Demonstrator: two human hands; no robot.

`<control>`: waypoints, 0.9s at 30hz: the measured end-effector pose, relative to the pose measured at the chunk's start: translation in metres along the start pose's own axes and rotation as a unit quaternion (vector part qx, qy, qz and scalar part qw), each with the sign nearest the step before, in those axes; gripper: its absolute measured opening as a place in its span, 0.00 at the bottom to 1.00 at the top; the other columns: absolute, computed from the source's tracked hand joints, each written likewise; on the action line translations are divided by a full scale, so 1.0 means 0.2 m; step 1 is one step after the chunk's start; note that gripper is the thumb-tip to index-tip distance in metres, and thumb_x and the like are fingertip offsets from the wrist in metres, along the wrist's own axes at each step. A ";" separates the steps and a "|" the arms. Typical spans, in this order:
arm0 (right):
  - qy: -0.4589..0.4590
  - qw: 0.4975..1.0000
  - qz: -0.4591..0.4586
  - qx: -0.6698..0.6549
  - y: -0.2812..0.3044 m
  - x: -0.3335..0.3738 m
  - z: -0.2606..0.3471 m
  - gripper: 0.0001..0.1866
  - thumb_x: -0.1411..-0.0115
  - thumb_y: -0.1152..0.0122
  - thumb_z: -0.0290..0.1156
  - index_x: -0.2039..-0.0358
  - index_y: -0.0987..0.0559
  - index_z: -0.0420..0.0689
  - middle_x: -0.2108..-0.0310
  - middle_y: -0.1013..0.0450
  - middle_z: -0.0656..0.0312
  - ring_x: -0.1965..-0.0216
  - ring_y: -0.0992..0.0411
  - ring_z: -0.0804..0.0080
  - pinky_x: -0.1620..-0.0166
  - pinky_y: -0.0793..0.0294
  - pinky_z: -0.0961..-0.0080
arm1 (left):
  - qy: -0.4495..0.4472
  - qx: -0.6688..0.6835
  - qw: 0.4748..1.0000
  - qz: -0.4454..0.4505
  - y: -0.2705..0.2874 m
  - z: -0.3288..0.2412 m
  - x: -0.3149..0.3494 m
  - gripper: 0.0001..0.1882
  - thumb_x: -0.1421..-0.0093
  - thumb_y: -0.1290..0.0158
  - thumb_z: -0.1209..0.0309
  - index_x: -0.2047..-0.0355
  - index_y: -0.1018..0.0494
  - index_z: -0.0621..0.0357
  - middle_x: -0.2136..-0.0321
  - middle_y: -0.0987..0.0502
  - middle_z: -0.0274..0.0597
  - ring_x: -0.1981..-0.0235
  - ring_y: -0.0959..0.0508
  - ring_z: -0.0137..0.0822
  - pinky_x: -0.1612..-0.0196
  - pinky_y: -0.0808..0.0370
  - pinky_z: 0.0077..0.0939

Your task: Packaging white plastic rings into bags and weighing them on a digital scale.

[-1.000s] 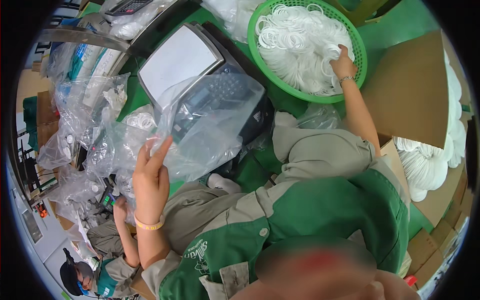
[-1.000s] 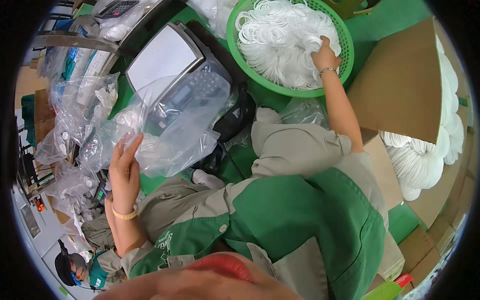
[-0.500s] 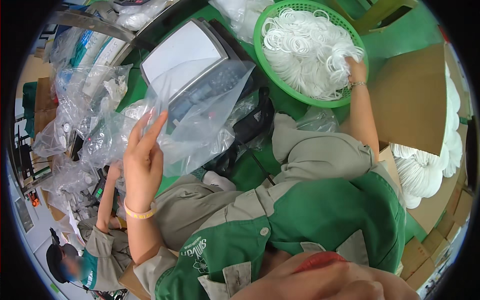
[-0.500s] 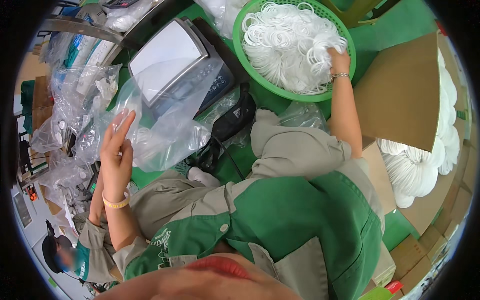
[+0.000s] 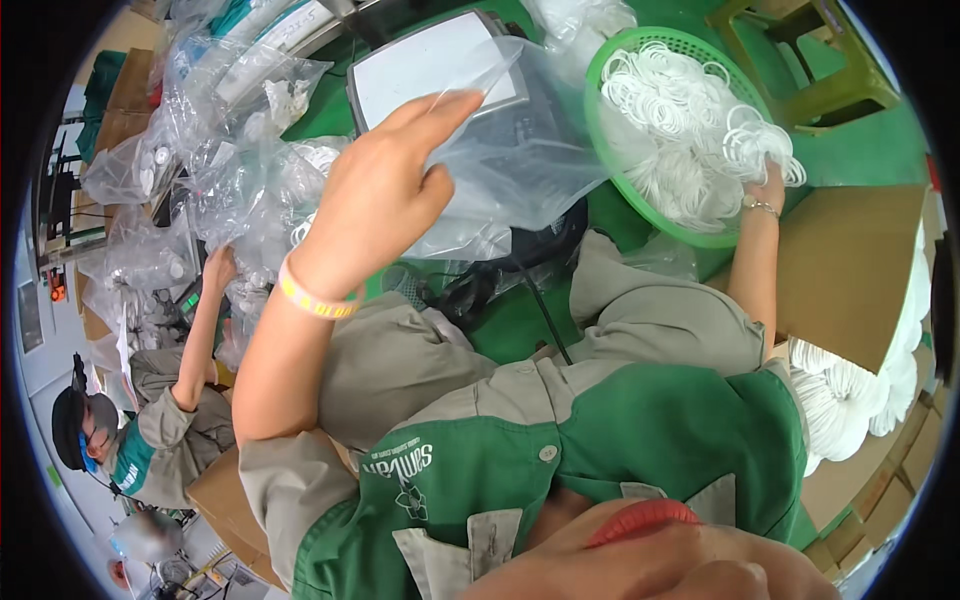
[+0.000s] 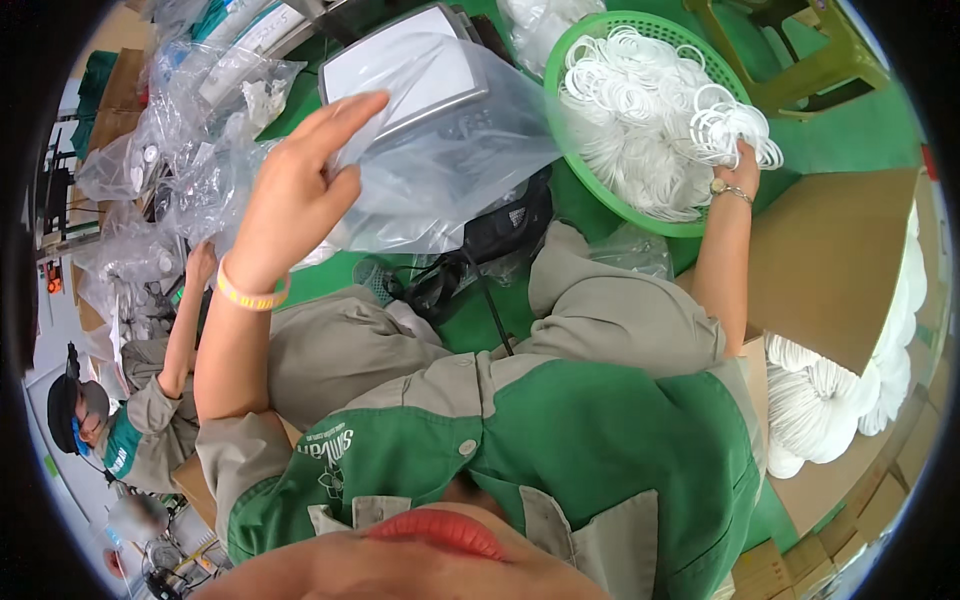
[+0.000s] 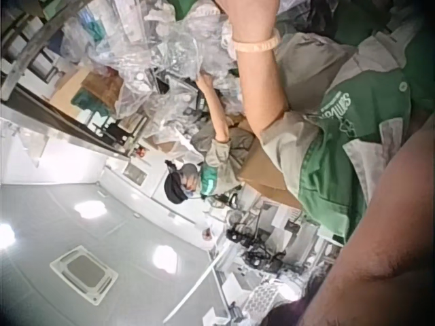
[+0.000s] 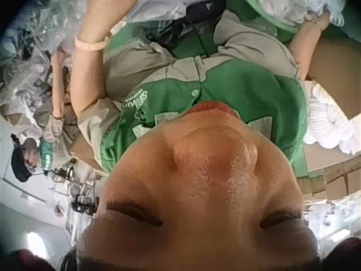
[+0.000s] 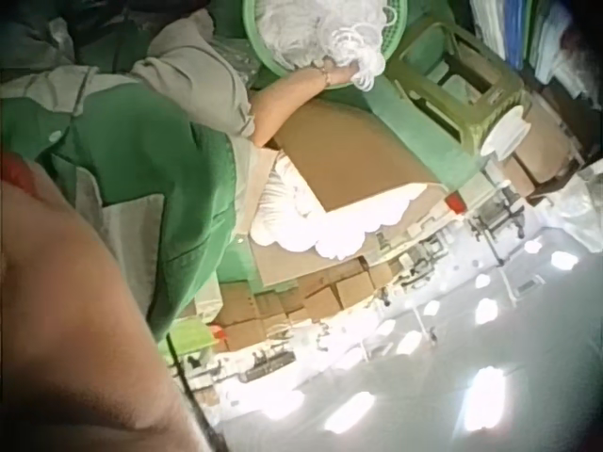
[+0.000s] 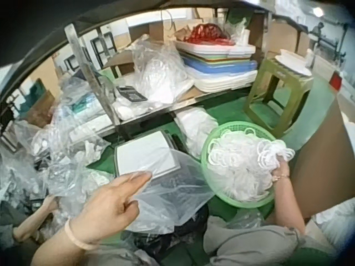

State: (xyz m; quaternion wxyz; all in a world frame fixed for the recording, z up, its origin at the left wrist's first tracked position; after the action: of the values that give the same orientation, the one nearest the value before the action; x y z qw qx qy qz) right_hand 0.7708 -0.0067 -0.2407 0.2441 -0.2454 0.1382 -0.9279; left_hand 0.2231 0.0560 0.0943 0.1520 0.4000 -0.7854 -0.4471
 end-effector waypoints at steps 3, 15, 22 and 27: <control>-0.021 0.991 0.050 -0.123 -0.17 0.05 0.11 0.16 0.50 0.48 0.24 0.58 0.30 0.37 0.59 0.29 0.51 0.58 0.30 0.55 0.57 0.29 0.55 | -0.012 -0.014 1.000 -0.003 -0.04 0.00 -0.09 0.34 0.57 0.57 0.83 0.45 0.38 0.51 0.49 0.33 0.44 0.82 0.35 0.27 0.75 0.33 0.20; -0.134 0.914 0.381 -0.040 -1.37 1.49 -0.06 0.17 0.46 0.46 0.30 0.57 0.30 0.37 0.61 0.28 0.58 0.62 0.28 0.66 0.60 0.26 0.71 | -0.040 0.167 0.985 0.008 -0.27 -0.12 -0.34 0.44 0.57 0.51 0.74 0.40 0.58 0.69 0.45 0.43 0.64 0.56 0.30 0.43 0.54 0.32 0.26; 0.102 0.696 0.644 0.299 -1.55 1.87 -0.35 0.15 0.47 0.47 0.28 0.58 0.29 0.42 0.63 0.27 0.57 0.59 0.30 0.65 0.57 0.31 0.72 | -0.022 0.357 0.924 0.133 -0.34 -0.39 -0.01 0.45 0.57 0.58 0.88 0.37 0.59 0.55 0.42 0.47 0.32 0.72 0.37 0.16 0.73 0.36 0.11; 0.130 0.419 0.668 0.601 -1.48 2.12 -0.18 0.13 0.49 0.48 0.31 0.64 0.25 0.38 0.64 0.28 0.48 0.60 0.30 0.59 0.58 0.32 0.68 | 0.030 0.363 0.921 0.138 -0.23 -0.32 0.12 0.44 0.58 0.61 0.89 0.37 0.59 0.57 0.36 0.57 0.39 0.73 0.35 0.14 0.75 0.37 0.09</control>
State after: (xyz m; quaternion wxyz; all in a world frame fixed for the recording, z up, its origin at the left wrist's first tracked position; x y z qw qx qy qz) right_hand 0.3166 0.0273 0.0052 0.8514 0.2569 -0.3043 -0.3414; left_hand 0.2698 -0.0128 0.0892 0.0798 0.3288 -0.9363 -0.0944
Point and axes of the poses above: each hand's wrist, its own x-axis away from the middle knuckle, its own y-axis out of the back of the hand, z = x × y, the point moved 10 cm from there along -x, towards the middle knuckle
